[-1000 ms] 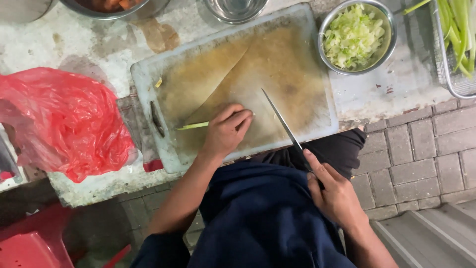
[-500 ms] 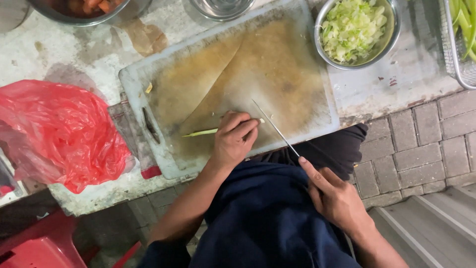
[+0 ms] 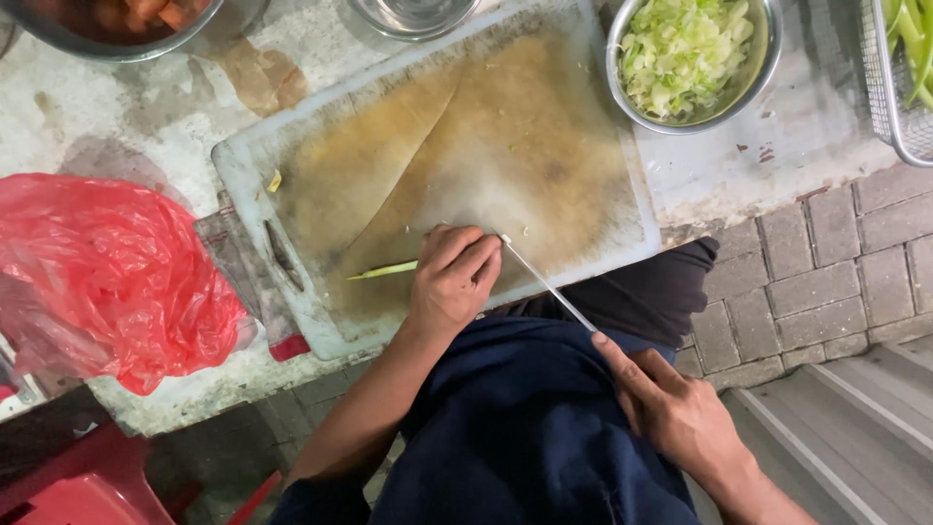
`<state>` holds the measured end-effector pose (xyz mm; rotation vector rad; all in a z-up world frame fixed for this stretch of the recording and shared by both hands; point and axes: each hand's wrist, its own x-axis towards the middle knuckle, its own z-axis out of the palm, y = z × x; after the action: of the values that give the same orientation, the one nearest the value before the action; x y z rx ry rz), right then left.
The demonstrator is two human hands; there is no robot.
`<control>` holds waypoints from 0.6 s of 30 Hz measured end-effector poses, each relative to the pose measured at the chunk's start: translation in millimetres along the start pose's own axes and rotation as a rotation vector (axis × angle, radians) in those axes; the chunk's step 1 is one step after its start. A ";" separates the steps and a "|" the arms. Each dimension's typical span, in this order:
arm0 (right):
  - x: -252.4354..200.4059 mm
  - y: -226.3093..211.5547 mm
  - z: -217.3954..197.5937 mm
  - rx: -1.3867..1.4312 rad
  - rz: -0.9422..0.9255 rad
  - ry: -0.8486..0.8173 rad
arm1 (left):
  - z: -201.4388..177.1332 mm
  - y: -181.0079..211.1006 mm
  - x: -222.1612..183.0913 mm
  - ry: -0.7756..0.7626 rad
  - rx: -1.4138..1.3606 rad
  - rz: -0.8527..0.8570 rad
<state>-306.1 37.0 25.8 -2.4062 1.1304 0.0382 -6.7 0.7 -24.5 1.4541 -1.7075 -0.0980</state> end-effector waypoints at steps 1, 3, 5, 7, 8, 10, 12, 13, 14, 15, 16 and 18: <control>-1.0 0.8 -0.6 0.000 0.002 -0.002 | 0.5 -0.1 0.4 -0.001 -0.002 -0.001; -2.9 2.2 -1.4 -0.013 0.029 -0.038 | 0.8 -0.5 0.8 0.015 0.006 0.014; 1.2 0.9 -4.4 -0.001 0.018 -0.034 | -0.6 0.6 2.1 0.010 0.001 0.010; 8.7 -1.7 -8.6 0.010 0.006 -0.028 | -1.0 0.8 2.8 0.006 -0.002 0.006; 13.9 -3.6 -11.1 0.021 -0.011 -0.040 | -0.6 0.6 2.7 0.010 0.009 0.010; 21.8 -7.5 -13.1 0.035 -0.025 -0.053 | -0.6 1.4 1.0 0.010 0.017 0.013; 30.3 -10.0 -12.3 0.035 -0.040 -0.014 | -0.7 1.3 0.7 -0.018 -0.008 -0.015; 29.2 -8.9 -12.3 0.036 -0.041 -0.013 | -0.4 1.1 0.4 -0.017 -0.007 -0.015; 28.1 -7.9 -12.3 0.024 -0.024 -0.037 | -0.3 0.9 0.1 -0.016 -0.005 -0.017; 26.9 -7.3 -12.0 0.013 -0.006 -0.061 | -0.3 0.5 -0.2 -0.015 -0.004 -0.017; 21.9 -7.7 -14.9 0.013 -0.006 -0.060 | -1.3 1.5 0.2 -0.016 -0.003 -0.016; 14.2 -7.2 -21.0 -0.007 0.125 -0.200 | -2.2 1.9 3.3 -0.009 -0.010 0.000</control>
<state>-295.1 21.7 44.2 -2.2755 1.1854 0.3166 -6.5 -0.5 -20.3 1.4489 -1.7116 -0.1128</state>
